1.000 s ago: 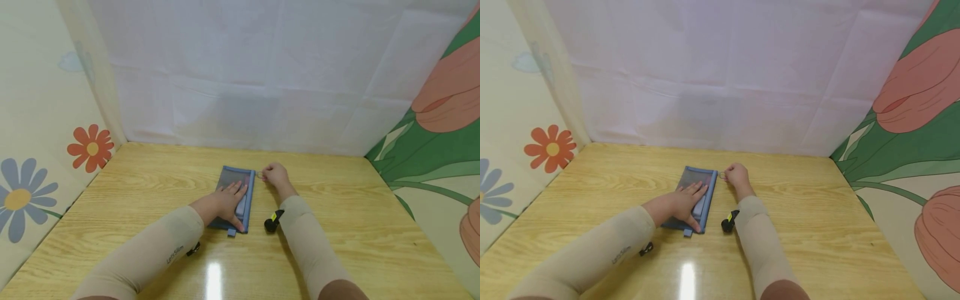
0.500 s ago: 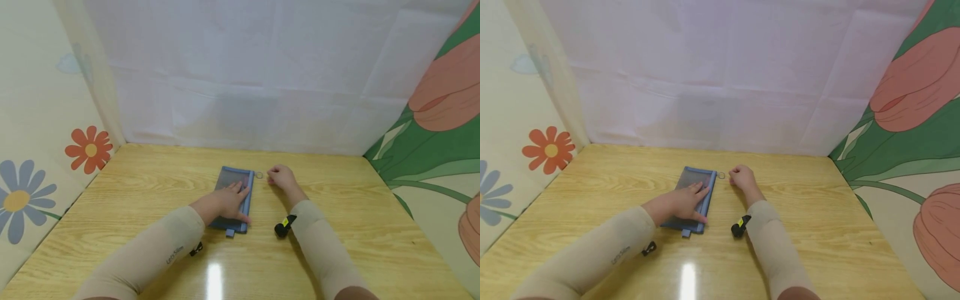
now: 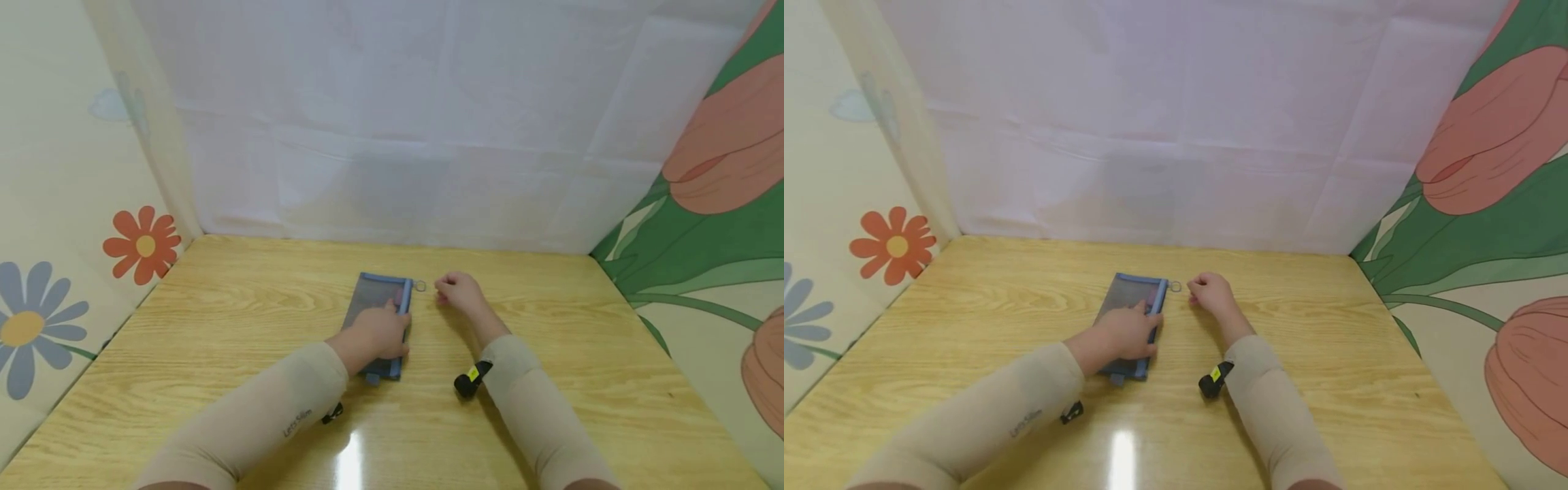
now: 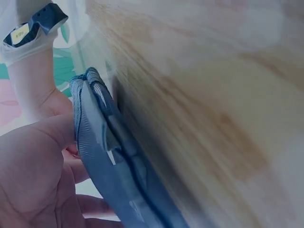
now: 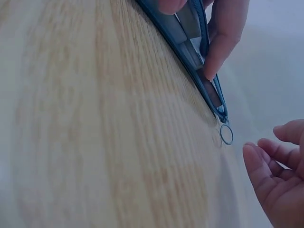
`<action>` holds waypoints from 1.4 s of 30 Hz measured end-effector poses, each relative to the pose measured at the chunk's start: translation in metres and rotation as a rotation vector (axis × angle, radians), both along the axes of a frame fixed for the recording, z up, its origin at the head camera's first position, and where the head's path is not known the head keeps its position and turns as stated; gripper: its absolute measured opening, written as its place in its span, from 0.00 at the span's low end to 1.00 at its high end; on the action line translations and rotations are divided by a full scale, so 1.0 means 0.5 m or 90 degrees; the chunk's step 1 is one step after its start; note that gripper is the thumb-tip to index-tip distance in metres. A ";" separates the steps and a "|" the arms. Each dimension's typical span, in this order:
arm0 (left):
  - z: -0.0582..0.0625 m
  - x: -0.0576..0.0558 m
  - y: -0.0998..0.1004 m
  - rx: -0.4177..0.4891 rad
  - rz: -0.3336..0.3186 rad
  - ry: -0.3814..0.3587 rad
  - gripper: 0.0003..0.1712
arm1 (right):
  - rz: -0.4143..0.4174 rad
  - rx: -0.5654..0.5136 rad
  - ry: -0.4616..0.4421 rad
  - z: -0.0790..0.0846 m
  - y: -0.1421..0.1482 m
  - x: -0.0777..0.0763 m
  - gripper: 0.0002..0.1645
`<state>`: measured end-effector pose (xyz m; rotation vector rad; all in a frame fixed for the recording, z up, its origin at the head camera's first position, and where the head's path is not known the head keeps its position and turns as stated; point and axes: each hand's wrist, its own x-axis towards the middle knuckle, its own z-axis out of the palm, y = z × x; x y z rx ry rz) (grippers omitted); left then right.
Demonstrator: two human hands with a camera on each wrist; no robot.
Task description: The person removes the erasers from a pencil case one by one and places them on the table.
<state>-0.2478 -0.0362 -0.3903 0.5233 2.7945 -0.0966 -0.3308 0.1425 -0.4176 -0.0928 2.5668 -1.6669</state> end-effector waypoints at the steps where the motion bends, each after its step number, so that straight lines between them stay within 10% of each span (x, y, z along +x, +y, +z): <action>1: 0.000 -0.001 0.001 0.003 0.001 -0.001 0.40 | 0.004 -0.006 0.003 0.000 0.000 0.001 0.10; 20: 0.020 -0.017 -0.021 0.110 0.059 0.040 0.08 | 0.015 -0.035 -0.008 0.013 -0.004 0.025 0.12; 27: 0.030 -0.027 -0.048 0.231 0.037 0.032 0.44 | 0.019 -0.045 -0.006 0.013 -0.002 0.027 0.12; 42: 0.009 -0.025 -0.113 0.482 0.087 -0.137 0.58 | 0.024 -0.021 -0.002 0.013 0.012 0.033 0.11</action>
